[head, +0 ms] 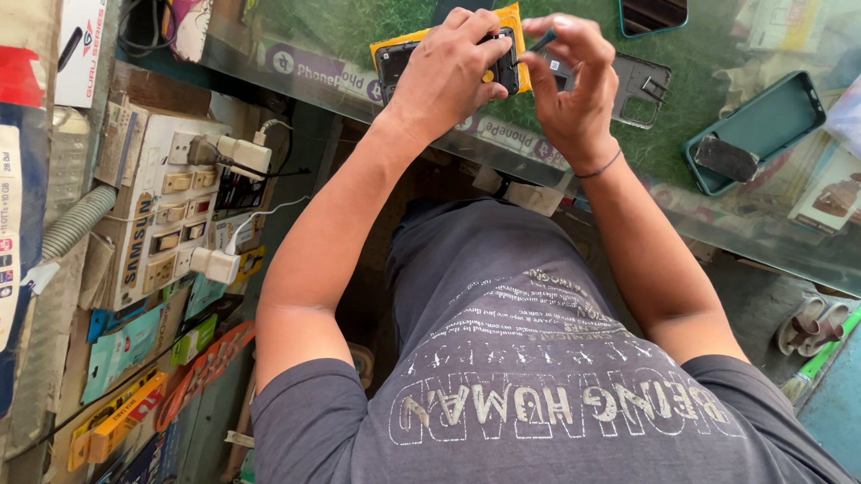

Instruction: The person powers on a smartphone to verify functionality, then uses a screwdriver to remove screws from the back of a second disassembled phone. The person handles the phone chassis and internal components while working at a glass counter.

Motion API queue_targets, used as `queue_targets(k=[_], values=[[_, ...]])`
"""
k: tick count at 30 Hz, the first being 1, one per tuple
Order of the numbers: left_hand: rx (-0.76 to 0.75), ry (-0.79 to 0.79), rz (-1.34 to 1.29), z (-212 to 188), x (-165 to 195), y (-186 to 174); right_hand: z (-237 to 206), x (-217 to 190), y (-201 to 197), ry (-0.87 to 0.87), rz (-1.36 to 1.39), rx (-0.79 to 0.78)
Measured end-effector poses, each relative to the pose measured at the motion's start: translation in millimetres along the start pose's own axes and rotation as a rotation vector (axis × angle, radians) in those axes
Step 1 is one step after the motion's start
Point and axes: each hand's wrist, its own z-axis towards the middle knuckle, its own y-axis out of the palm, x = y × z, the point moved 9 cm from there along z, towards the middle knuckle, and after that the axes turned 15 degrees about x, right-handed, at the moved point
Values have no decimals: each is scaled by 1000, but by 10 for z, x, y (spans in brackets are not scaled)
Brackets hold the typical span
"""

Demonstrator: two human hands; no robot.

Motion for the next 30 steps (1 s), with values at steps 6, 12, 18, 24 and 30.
queue_targets(k=[6,12,18,24,30], values=[[24,8,2,2,16,-29,73,67,42,98,-3,18],[9,-9,-10,-6,1,-20,111,-102,97,-55,-87,-33],[15,-3,-9,-2,10,-32,71,-36,155,83,158,-69],[6,2,27,15,43,-61,12,181,45,210,86,16],[57,41,67,20,85,16,-92,261,-122,288,239,107]])
